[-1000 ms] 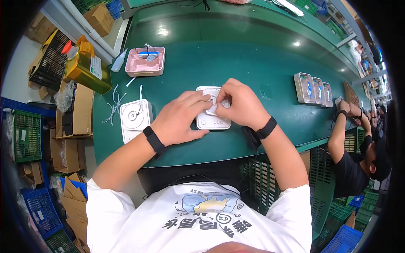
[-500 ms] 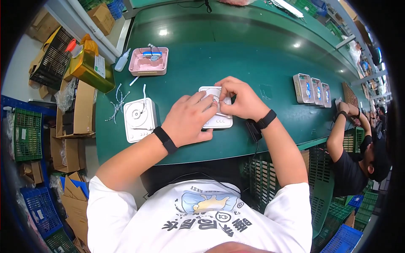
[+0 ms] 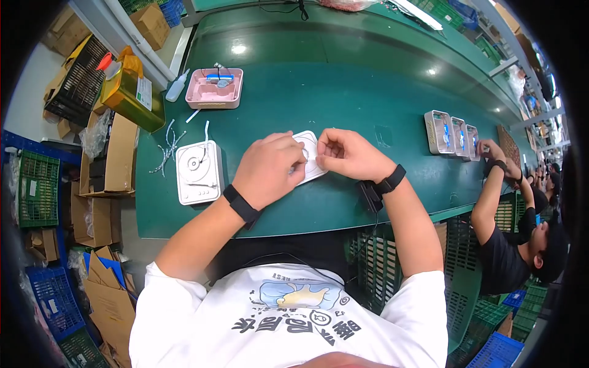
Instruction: The person assembles white plastic devices by inserting a light strip into each housing before placing them into a green crate. After filling a layer, the person removes a cardboard divider and continues the assembly and packing process.
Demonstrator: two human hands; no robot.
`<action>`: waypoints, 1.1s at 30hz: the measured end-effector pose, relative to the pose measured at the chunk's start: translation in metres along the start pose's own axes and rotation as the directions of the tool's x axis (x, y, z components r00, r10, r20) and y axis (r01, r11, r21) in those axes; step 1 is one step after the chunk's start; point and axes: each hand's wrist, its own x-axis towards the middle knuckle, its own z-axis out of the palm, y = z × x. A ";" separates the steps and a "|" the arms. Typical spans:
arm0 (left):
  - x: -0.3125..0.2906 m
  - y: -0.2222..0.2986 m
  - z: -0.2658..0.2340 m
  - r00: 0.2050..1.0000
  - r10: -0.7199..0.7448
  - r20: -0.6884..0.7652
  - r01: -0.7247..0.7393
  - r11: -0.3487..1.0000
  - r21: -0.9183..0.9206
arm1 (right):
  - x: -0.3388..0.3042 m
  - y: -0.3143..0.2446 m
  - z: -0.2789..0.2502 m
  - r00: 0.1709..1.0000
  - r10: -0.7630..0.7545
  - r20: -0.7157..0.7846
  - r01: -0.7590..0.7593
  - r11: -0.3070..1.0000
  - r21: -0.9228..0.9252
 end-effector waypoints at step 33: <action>-0.027 0.000 -0.034 0.818 -0.494 0.295 0.488 0.322 -0.812 | -0.023 -0.041 0.016 0.911 -0.368 -0.188 0.049 0.548 -0.835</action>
